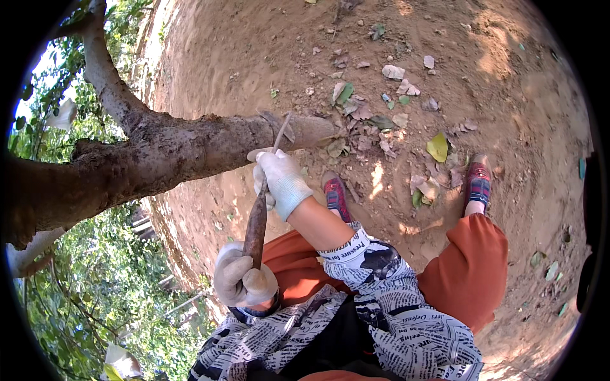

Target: The person uses a handsaw to cut through a tree branch while holding the branch steady with their other hand.

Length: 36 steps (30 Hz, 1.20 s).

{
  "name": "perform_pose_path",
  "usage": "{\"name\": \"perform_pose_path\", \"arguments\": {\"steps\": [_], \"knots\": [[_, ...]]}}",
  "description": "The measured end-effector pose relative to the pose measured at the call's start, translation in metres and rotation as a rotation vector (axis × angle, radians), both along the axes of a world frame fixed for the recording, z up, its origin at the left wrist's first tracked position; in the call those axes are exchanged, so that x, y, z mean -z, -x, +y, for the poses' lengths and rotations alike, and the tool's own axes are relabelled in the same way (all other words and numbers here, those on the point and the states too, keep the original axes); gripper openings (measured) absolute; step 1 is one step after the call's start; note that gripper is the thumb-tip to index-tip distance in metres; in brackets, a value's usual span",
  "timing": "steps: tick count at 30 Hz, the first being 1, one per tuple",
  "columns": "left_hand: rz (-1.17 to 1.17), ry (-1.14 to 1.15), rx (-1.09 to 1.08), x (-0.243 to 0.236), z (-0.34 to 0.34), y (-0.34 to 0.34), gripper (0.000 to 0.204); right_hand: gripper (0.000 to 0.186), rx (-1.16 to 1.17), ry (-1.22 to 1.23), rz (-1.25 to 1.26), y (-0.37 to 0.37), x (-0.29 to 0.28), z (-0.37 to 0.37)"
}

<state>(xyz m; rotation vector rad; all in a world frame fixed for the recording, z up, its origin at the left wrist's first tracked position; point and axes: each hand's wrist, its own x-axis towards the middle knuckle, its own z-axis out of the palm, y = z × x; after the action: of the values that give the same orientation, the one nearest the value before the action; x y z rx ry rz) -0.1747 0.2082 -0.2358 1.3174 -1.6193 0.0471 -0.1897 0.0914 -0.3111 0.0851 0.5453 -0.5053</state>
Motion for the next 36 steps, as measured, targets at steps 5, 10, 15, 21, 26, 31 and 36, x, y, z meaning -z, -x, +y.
{"name": "perform_pose_path", "arguments": {"steps": [5, 10, 15, 21, 26, 31, 36], "knots": [[0.079, 0.086, 0.17, -0.007, -0.005, 0.003, 0.023, 0.023, -0.005, 0.0, -0.019, 0.004, -0.01, 0.013], [-0.069, 0.064, 0.082, -0.002, 0.003, -0.003, 0.023, 0.024, -0.033, 0.071, 0.03, 0.008, -0.008, -0.002], [0.068, 0.069, 0.248, -0.002, 0.001, -0.004, 0.028, 0.023, -0.121, 0.052, 0.017, 0.015, -0.006, 0.016], [0.159, -0.287, -0.065, -0.006, -0.001, 0.004, 0.024, 0.016, 0.15, 0.126, 0.126, 0.02, 0.021, 0.018], [0.005, -0.734, -0.231, 0.004, -0.014, 0.003, 0.036, 0.014, 0.185, 0.118, 0.25, 0.021, 0.067, 0.012], [-0.315, -1.287, -0.147, 0.008, -0.018, 0.014, 0.045, 0.016, 0.174, 0.202, 0.381, 0.037, 0.065, 0.018], [-0.612, -1.202, -0.258, 0.021, -0.023, 0.025, 0.039, 0.019, 0.157, 0.453, 0.449, 0.041, 0.057, 0.032]]}}
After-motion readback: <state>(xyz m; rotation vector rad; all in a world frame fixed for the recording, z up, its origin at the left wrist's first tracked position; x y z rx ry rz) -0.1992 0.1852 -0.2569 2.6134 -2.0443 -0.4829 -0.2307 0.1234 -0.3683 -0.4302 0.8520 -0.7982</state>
